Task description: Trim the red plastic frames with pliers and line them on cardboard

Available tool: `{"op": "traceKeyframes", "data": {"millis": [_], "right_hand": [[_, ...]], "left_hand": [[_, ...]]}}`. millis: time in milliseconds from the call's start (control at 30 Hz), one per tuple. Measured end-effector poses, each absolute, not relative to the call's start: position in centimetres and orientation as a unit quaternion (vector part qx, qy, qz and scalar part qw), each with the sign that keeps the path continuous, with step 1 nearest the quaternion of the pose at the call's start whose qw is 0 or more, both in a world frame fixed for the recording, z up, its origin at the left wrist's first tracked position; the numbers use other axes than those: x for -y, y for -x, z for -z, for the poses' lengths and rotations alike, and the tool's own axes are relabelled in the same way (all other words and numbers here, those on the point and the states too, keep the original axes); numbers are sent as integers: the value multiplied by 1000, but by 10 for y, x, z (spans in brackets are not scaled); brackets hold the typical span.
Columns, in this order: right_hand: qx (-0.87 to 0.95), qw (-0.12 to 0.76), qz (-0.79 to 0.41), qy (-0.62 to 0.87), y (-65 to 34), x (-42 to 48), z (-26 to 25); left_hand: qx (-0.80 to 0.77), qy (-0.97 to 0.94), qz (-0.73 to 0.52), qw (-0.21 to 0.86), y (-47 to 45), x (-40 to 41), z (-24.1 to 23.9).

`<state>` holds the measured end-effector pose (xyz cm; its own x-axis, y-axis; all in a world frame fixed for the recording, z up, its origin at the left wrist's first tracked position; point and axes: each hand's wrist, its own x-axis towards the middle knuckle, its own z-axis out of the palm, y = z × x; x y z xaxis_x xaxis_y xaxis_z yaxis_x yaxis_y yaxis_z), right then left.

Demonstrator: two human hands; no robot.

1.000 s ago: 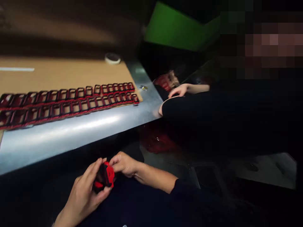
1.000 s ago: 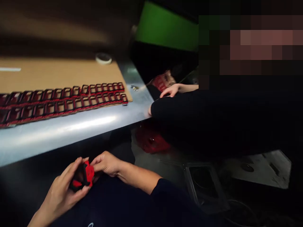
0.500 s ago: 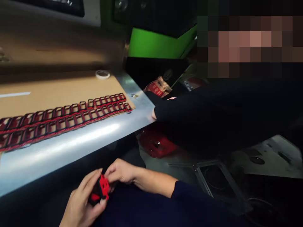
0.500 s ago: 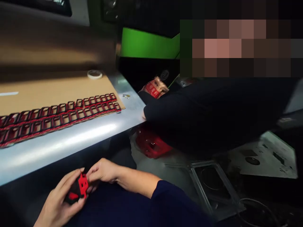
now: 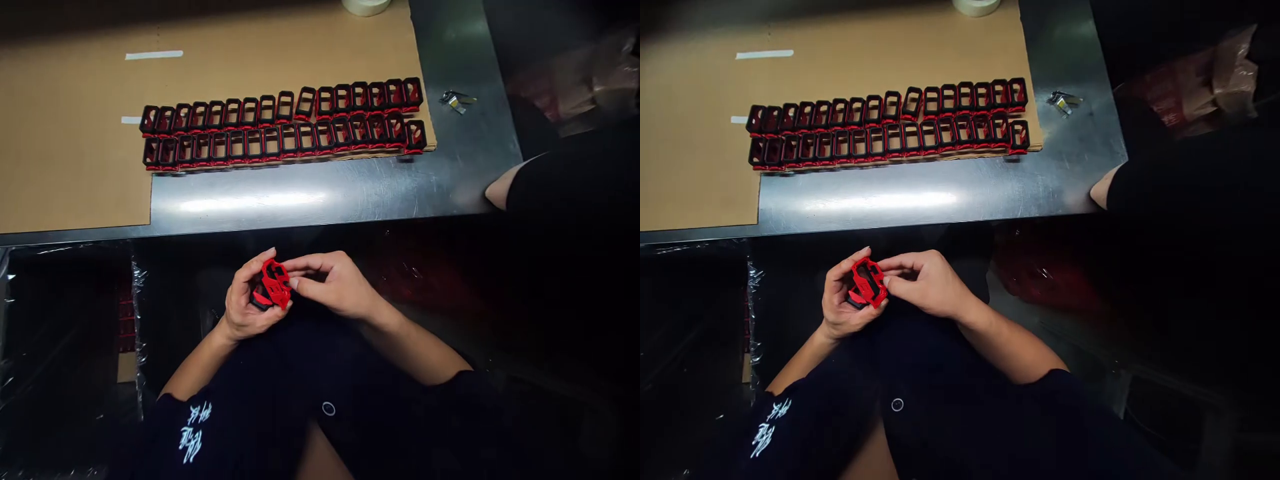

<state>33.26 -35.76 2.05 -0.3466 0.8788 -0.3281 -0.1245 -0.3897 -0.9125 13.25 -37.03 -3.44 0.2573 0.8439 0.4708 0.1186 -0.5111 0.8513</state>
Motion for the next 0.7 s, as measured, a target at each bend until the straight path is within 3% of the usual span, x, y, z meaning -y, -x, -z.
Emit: {"op": "traceKeyframes", "data": {"millis": [467, 567, 700], "right_hand": [[557, 305, -577, 514, -329, 358, -23], [570, 284, -621, 458, -336, 357, -21], [414, 371, -704, 443, -350, 358, 6]], "left_hand": [[-318, -771, -476, 280, -130, 368, 38], [-324, -735, -506, 314, -131, 371, 39], [-329, -681, -541, 369, -133, 375, 41]]}}
